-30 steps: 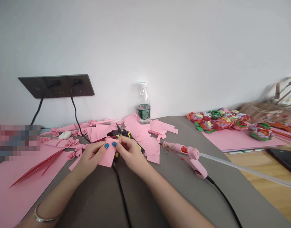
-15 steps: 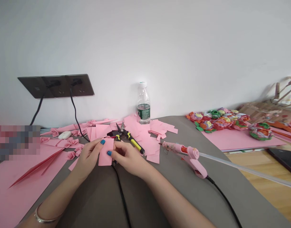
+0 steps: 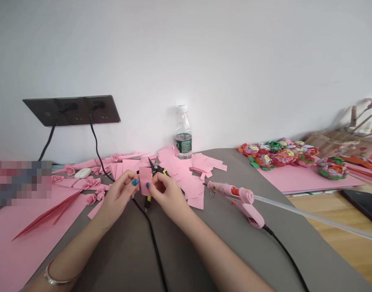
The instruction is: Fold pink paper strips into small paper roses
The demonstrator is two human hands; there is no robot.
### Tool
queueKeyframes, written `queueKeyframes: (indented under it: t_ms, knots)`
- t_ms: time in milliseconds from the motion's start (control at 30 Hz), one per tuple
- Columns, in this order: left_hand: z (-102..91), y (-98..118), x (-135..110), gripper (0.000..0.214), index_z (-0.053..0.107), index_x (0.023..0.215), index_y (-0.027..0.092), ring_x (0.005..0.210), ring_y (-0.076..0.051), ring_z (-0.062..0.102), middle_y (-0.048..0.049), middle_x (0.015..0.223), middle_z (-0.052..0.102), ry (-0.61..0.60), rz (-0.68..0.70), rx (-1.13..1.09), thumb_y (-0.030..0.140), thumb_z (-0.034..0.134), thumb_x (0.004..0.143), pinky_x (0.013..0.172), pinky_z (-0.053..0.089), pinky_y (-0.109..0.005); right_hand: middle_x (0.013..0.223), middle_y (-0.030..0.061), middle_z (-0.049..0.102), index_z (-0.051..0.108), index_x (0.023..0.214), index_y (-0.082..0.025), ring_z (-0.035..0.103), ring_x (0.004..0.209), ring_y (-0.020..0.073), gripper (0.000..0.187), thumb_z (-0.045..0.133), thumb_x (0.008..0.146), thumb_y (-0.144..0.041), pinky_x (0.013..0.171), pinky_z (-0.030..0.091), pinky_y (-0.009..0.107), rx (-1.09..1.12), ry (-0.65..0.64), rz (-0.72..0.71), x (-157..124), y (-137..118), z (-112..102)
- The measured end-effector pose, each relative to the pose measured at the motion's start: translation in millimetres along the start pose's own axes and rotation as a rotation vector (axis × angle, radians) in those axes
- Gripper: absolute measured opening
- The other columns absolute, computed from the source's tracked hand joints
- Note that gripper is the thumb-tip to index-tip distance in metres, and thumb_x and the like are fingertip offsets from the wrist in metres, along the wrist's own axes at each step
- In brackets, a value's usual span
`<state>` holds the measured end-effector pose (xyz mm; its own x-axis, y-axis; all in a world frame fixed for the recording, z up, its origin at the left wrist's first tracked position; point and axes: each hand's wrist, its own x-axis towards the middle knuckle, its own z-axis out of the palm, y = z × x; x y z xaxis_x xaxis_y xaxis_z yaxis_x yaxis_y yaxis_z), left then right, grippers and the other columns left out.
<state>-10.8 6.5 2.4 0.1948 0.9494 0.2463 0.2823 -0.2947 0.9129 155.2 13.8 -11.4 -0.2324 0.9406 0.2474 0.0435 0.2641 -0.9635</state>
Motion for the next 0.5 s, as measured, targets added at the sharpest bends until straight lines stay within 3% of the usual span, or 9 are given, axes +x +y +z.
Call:
queueKeyframes:
  t_ms: [100,233,333,500]
  knots:
    - [2.4,-0.5,0.1,0.019,0.051,0.095,0.021,0.071,-0.013,0.051,0.0006,0.084,0.054,-0.062,-0.024,-0.014,0.039,0.054,0.09,0.062,0.042,-0.022,0.061,-0.0032,0.05,0.046,0.065,-0.02,0.041,0.056,0.0116,0.022,0.058,0.082,-0.023,0.053,0.031,0.024,-0.107,0.013,-0.037,-1.4,-0.4,0.7]
    - [4.1,-1.8,-0.7,0.018,0.052,0.095,0.021,0.074,-0.014,0.052,-0.0003,0.088,0.055,-0.084,-0.01,-0.011,0.039,0.053,0.09,0.064,0.045,-0.023,0.059,-0.0037,0.05,0.046,0.063,-0.02,0.04,0.056,0.0112,0.022,0.059,0.081,-0.021,0.053,0.03,0.024,-0.114,-0.043,-0.044,-3.5,-2.5,1.3]
    - [3.0,-0.5,0.4,0.02,0.051,0.08,0.02,0.066,-0.013,0.046,0.0026,0.074,0.049,-0.021,-0.014,0.015,0.037,0.05,0.091,0.057,0.041,-0.022,0.059,-0.0043,0.047,0.045,0.065,-0.02,0.041,0.057,0.0113,0.025,0.062,0.083,-0.027,0.054,0.03,0.025,-0.031,-0.084,-0.02,-3.2,-1.9,0.1]
    - [-0.3,0.2,4.5,0.032,0.037,0.064,0.021,0.054,-0.01,0.04,0.0062,0.061,0.035,0.106,-0.038,-0.006,0.037,0.053,0.087,0.049,0.037,-0.021,0.065,-0.0048,0.042,0.043,0.072,-0.021,0.04,0.057,0.0111,0.026,0.058,0.088,-0.034,0.055,0.032,0.025,0.09,-0.006,-0.035,1.1,1.1,-4.4]
